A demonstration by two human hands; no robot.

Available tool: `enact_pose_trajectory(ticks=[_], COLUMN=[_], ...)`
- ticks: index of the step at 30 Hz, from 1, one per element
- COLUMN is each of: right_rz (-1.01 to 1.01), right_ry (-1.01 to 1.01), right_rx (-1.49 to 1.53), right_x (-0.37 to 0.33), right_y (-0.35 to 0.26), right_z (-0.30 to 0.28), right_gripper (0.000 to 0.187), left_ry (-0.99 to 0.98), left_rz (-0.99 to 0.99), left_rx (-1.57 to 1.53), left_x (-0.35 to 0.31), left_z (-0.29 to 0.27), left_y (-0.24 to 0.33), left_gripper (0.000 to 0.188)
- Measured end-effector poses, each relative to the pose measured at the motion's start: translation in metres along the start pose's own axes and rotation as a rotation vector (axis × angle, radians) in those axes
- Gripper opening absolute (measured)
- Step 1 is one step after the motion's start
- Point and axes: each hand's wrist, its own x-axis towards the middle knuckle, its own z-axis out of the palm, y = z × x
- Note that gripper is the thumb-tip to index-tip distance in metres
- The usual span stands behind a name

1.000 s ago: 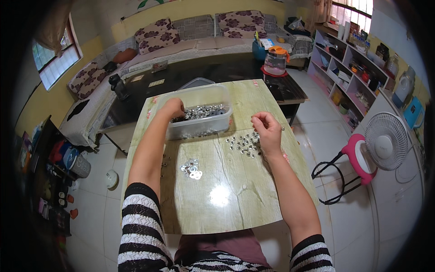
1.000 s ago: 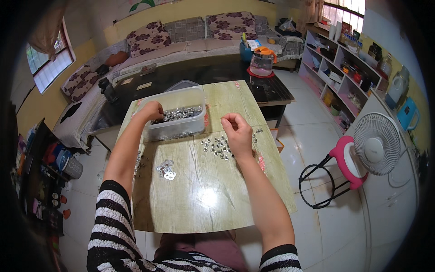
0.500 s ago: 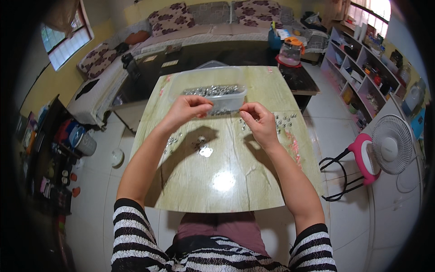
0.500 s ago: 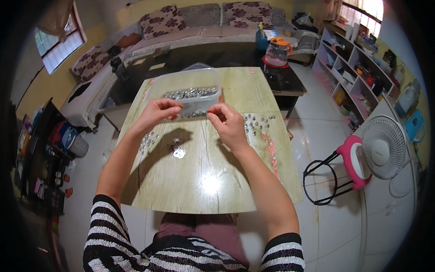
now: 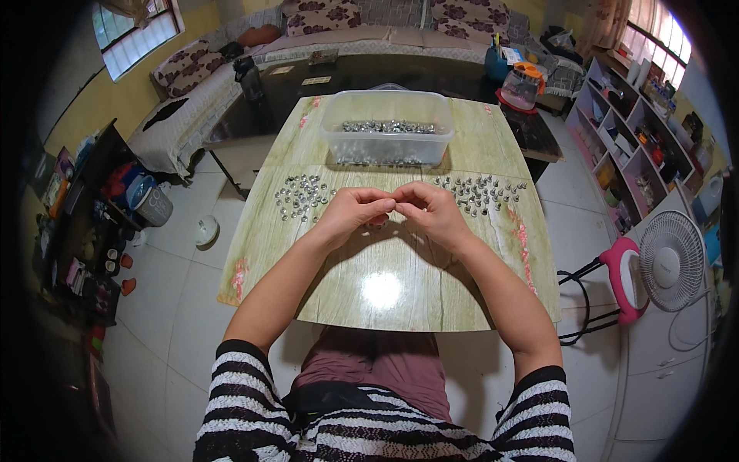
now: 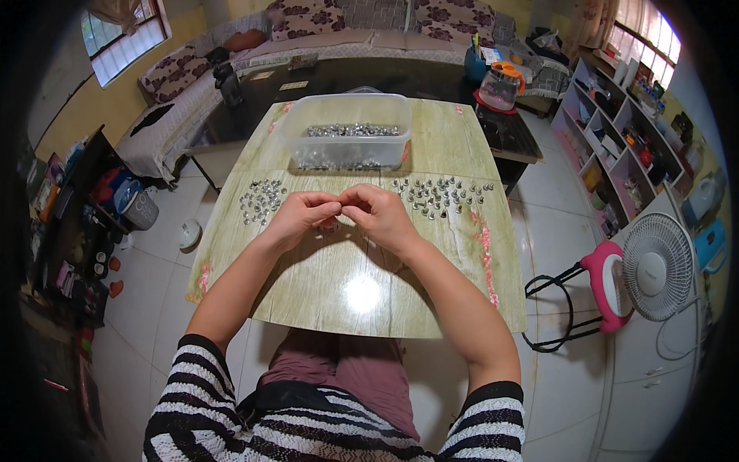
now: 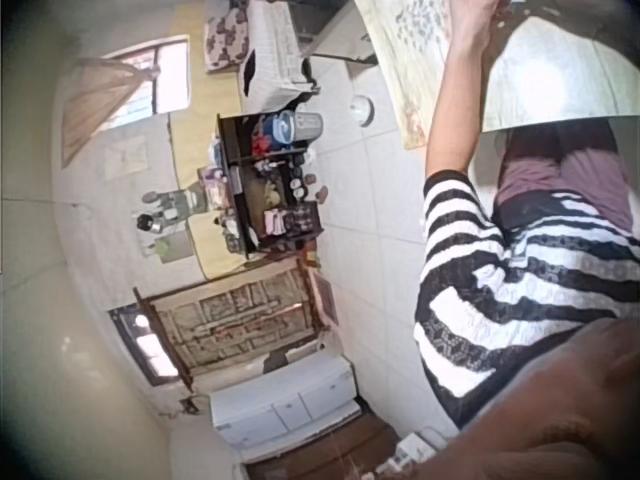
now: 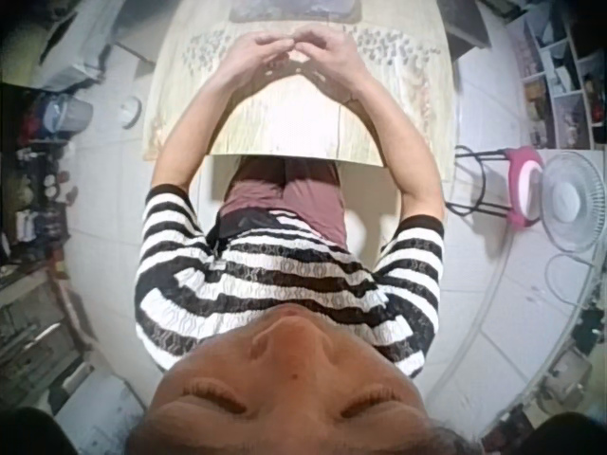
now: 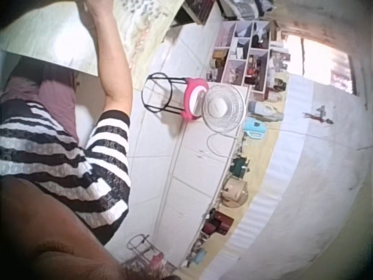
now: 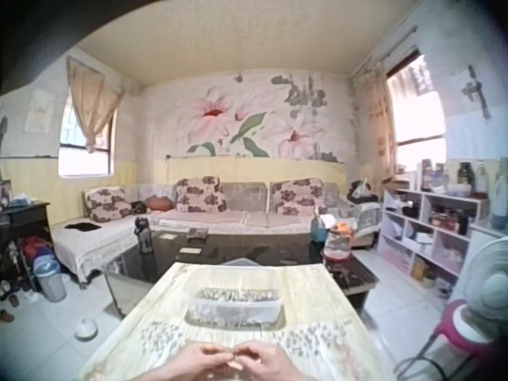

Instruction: The person threads small beads onto metal components by hand, repeatedly picking beads from a plastic container and securing them onto the metal pieces at a table.

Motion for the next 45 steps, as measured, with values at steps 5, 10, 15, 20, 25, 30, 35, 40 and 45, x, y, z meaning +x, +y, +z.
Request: enact_pose_trajectory(ticks=[5, 10, 15, 20, 25, 30, 35, 40, 45], right_rz=[0.06, 0.042, 0.115, 0.273, 0.297, 0.329, 0.302, 0.314, 0.273], right_ry=[0.013, 0.007, -0.014, -0.076, -0.107, -0.12, -0.14, -0.153, -0.093], right_rx=[-0.09, -0.146, -0.11, 0.149, 0.173, 0.223, 0.298, 0.27, 0.281], right_x=[0.0, -0.001, -0.002, -0.003, -0.002, -0.001, -0.001, -0.001, -0.001], right_y=[0.0, -0.001, 0.007, 0.008, 0.005, 0.004, 0.008, 0.011, 0.005], right_z=[0.0, 0.002, 0.004, 0.004, 0.002, 0.001, 0.001, 0.0, 0.002], right_gripper=[0.011, 0.011, 0.01, 0.01, 0.009, 0.009, 0.01, 0.009, 0.008], left_ry=[0.003, 0.01, 0.024, 0.026, 0.025, 0.024, 0.028, 0.013, -0.041], left_rz=[0.04, 0.073, 0.13, 0.162, 0.151, 0.169, 0.158, 0.205, 0.171], left_rx=[0.027, 0.059, 0.114, 0.127, 0.128, 0.132, 0.121, 0.126, 0.013], left_x=[0.003, 0.002, 0.001, 0.0, 0.002, 0.001, 0.001, -0.001, -0.002], left_z=[0.001, -0.001, -0.004, -0.003, -0.004, -0.003, -0.002, -0.001, -0.005], left_y=[-0.008, -0.009, -0.012, -0.015, -0.018, -0.014, -0.014, -0.014, -0.013], left_gripper=[0.023, 0.02, 0.019, 0.018, 0.017, 0.018, 0.017, 0.017, 0.014])
